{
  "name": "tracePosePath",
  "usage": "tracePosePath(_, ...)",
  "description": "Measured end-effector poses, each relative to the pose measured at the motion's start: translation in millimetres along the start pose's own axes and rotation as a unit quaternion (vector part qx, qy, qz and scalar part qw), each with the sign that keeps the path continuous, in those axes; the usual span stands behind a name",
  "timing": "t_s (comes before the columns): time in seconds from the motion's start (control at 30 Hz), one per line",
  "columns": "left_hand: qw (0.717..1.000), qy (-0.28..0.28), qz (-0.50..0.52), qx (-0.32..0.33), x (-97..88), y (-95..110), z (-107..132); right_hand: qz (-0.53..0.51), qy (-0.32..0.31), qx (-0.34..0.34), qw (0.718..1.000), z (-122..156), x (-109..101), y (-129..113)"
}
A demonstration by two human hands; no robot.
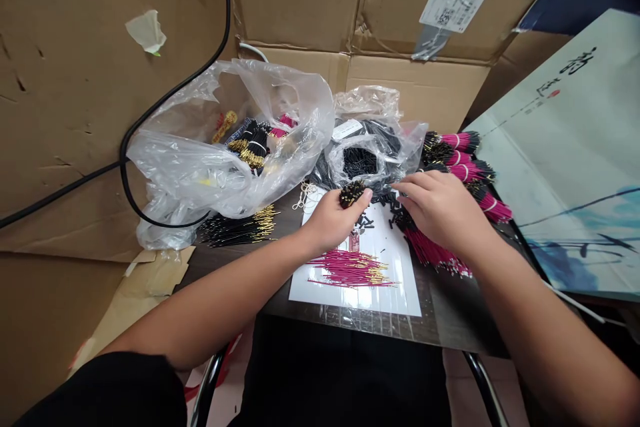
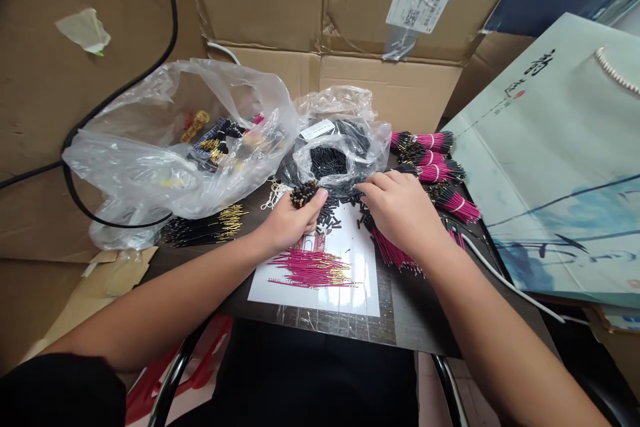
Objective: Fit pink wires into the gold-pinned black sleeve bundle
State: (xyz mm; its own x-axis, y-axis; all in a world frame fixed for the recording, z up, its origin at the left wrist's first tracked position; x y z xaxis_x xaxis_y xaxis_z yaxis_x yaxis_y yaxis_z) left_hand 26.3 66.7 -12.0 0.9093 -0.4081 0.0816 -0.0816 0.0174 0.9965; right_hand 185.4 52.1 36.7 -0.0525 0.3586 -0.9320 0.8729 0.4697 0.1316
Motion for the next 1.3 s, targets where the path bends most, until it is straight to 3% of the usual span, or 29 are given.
tracePosePath(0.07, 0.999, 0.016, -0.045, 0.017, -4.0, 0.2, -1.8, 0.044, -0.090, -0.011, 0.995, -4.1, 14.3, 2.0)
tracePosePath(0.17, 0.992, 0.028, -0.110, 0.050, -5.8, 4.6, -2.3, 0.074, -0.116, 0.014, 0.990, -9.8, 25.9, -2.1)
tracePosePath(0.33, 0.981, 0.029, -0.164, 0.096, -4.2, 12.2, -1.8, 0.095, -0.088, 0.042, 0.991, -15.4, 35.4, -11.2)
tracePosePath(0.53, 0.965, -0.014, -0.223, 0.139, 5.9, 11.0, 0.0, 0.094, -0.063, 0.022, 0.993, -11.5, 40.5, -21.6)
tracePosePath(0.7, 0.911, -0.065, -0.361, 0.190, 13.2, 9.7, 3.6, 0.083, -0.042, 0.005, 0.996, -4.4, 37.7, -27.3)
tracePosePath(0.8, 0.884, -0.069, -0.426, 0.177, 10.8, 8.4, 2.8, 0.070, -0.022, 0.004, 0.997, 1.3, 28.0, -29.1)
tracePosePath(1.03, 0.866, -0.142, -0.452, 0.160, 18.9, 12.6, 7.6, -0.002, 0.095, -0.035, 0.995, 23.6, 3.2, -43.6)
tracePosePath(1.17, 0.864, -0.146, -0.459, 0.146, 19.6, 11.7, 8.0, -0.052, 0.108, -0.032, 0.992, 31.2, 2.6, -42.8)
tracePosePath(1.3, 0.846, -0.198, -0.470, 0.159, 25.8, 7.9, 10.2, -0.086, 0.109, -0.021, 0.990, 36.0, 3.4, -39.6)
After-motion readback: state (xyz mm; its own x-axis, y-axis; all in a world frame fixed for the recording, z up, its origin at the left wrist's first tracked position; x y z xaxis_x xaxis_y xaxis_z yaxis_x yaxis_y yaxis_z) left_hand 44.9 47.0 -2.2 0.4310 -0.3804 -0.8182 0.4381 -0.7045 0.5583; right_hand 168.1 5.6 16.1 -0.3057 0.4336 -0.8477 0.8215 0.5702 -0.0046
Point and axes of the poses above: each hand's wrist, its own z-axis away from the middle knuckle, its own x-axis out of the palm, y = z × x, the point moved 6 cm from there along -z, towards the middle knuckle, and after that the axes turned 3 degrees about x, right-handed, at the moved point
